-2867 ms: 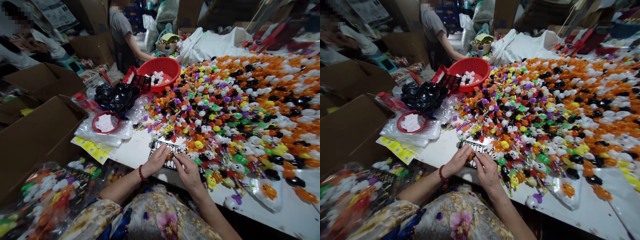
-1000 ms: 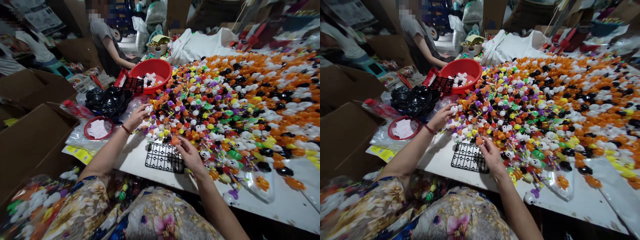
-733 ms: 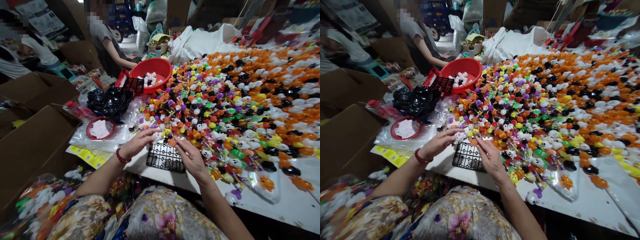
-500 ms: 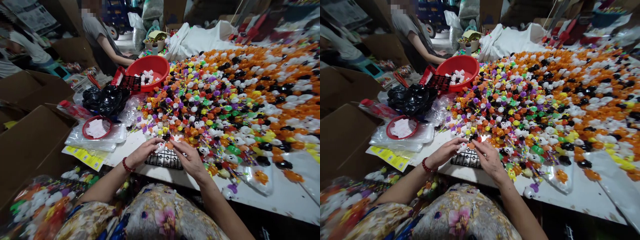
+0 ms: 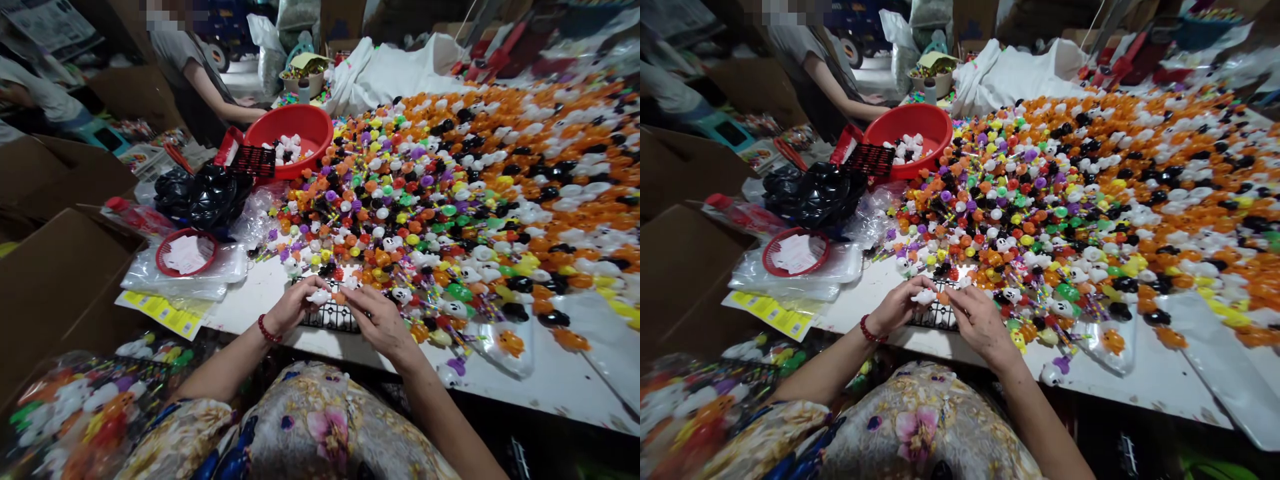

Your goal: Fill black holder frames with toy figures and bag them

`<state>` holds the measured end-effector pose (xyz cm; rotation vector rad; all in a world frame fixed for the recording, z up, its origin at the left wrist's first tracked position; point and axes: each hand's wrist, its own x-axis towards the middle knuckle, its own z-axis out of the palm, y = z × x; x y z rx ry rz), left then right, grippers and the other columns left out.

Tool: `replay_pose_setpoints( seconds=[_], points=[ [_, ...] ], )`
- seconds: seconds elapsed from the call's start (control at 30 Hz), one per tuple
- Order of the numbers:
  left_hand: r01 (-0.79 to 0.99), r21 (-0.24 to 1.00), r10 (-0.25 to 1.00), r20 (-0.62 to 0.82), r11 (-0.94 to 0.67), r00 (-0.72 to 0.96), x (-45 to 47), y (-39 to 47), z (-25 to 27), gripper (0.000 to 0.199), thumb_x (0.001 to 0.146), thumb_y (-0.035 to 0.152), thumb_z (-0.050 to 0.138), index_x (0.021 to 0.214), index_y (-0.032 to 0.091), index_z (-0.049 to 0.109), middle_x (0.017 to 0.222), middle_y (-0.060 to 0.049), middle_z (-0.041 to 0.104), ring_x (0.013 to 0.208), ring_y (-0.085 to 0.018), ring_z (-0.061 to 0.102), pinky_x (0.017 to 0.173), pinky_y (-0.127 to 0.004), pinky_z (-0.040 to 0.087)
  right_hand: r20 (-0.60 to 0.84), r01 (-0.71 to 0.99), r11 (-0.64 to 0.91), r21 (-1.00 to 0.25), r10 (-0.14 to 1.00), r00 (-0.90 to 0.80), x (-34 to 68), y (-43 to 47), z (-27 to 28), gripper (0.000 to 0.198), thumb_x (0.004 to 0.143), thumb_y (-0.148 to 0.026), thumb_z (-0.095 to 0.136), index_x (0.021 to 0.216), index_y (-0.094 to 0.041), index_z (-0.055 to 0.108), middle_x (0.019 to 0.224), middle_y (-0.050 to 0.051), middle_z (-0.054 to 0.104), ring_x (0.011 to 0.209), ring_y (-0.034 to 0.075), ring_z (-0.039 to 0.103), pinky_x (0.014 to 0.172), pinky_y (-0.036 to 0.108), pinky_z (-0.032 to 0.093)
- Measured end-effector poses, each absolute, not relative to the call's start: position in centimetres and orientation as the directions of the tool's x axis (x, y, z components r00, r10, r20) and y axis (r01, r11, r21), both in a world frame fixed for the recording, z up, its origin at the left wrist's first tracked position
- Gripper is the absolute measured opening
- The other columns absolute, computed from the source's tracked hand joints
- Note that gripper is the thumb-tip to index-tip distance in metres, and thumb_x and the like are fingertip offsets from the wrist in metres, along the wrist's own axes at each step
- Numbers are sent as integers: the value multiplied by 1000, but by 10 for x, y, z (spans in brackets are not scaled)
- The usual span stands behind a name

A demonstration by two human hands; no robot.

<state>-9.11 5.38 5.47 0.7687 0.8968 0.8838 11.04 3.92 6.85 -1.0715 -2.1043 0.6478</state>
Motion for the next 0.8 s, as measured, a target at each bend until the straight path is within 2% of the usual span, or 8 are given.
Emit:
replay_pose_setpoints(
  seconds=[0.13, 0.23, 0.4, 0.53, 0.63, 0.73, 0.8],
  points=[
    [-286, 867, 898, -326, 408, 295, -86, 52, 50, 23, 66, 38, 59, 77, 18, 53, 63, 3, 46, 53, -9, 33, 47, -23, 23, 302, 450, 473, -757, 865, -400, 109, 37, 67, 29, 97, -28, 49, 115, -22, 71, 88, 7, 69, 80, 18, 65, 71, 29, 53],
    [-178, 927, 933, -292, 330, 209, -79, 48, 45, 25, 76, 45, 55, 76, 20, 49, 66, 3, 44, 55, -11, 35, 48, -24, 25, 226, 440, 370, -818, 911, -345, 105, 34, 66, 25, 95, -33, 53, 108, -22, 71, 93, 7, 73, 83, 19, 67, 75, 30, 54],
    [-41, 978, 978, -204, 206, 40, -63, 40, 36, 32, 84, 48, 45, 66, 21, 47, 69, 0, 44, 57, -13, 35, 48, -26, 28, 83, 416, 208, -885, 951, -298, 97, 27, 63, 17, 91, -32, 55, 90, -21, 68, 77, 2, 71, 65, 15, 62, 62, 26, 50],
    [-63, 979, 980, -199, 196, -31, -54, 36, 27, 30, 84, 42, 42, 62, 22, 45, 65, -1, 43, 58, -15, 38, 51, -28, 32, 50, 361, 151, -920, 960, -275, 87, 17, 53, 17, 91, -32, 53, 89, -21, 66, 79, 2, 71, 67, 16, 63, 61, 25, 49],
    [-6, 986, 985, -169, 169, -23, -52, 33, 21, 34, 88, 43, 39, 62, 22, 45, 67, -2, 46, 62, -16, 42, 58, -30, 38, 35, 365, 139, -920, 960, -278, 85, 14, 44, 18, 91, -32, 52, 87, -20, 66, 79, 2, 71, 68, 16, 63, 62, 26, 51],
    [42, 979, 978, -200, 197, 58, -55, 30, 23, 42, 92, 57, 35, 73, 22, 50, 70, -2, 51, 61, -16, 44, 58, -32, 39, 41, 388, 143, -911, 965, -260, 100, 21, 43, 22, 91, -37, 53, 89, -21, 67, 78, 3, 71, 68, 19, 64, 61, 29, 51],
    [37, 980, 978, -197, 195, 63, -64, 31, 32, 46, 91, 64, 35, 89, 22, 53, 76, -2, 56, 58, -15, 45, 56, -32, 39, 116, 443, 175, -879, 981, -158, 121, 31, 48, 24, 93, -39, 52, 95, -22, 69, 82, 5, 71, 73, 21, 65, 66, 32, 53]
  ],
)
